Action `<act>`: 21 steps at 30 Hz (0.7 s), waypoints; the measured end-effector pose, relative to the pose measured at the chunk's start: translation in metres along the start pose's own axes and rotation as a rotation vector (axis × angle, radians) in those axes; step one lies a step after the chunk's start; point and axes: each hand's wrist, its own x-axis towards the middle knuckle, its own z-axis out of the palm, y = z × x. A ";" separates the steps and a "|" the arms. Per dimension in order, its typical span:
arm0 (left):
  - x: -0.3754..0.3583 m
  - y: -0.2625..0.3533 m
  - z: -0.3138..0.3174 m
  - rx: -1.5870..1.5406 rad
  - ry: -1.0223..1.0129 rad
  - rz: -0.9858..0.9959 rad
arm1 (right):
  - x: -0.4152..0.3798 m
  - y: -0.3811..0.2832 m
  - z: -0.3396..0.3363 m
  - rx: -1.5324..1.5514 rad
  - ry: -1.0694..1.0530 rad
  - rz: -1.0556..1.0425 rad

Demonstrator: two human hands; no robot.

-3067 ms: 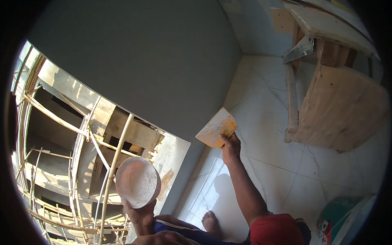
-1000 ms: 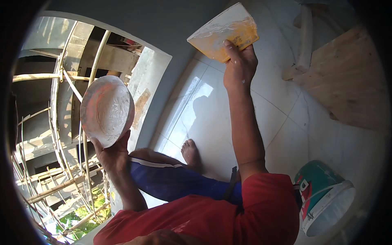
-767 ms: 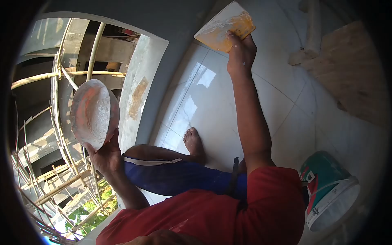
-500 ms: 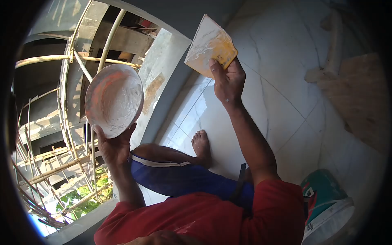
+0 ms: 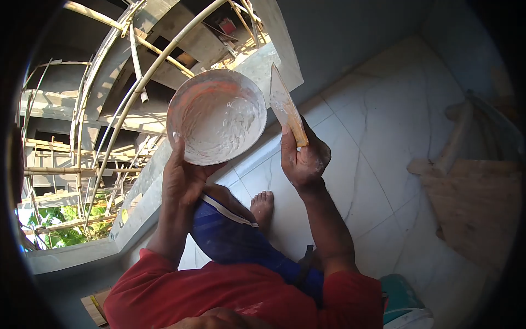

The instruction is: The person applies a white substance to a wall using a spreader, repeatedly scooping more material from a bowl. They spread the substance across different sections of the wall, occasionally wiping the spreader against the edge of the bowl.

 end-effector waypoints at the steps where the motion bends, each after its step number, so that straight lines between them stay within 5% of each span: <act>1: -0.001 -0.001 0.001 0.017 0.010 -0.014 | 0.002 -0.007 -0.003 -0.054 -0.033 -0.021; 8: 0.002 -0.006 -0.001 -0.009 0.067 0.024 | 0.001 -0.024 0.007 -0.134 -0.041 -0.295; 21: 0.004 -0.008 -0.003 -0.081 0.090 -0.023 | -0.020 -0.032 -0.004 -0.461 -0.558 -0.574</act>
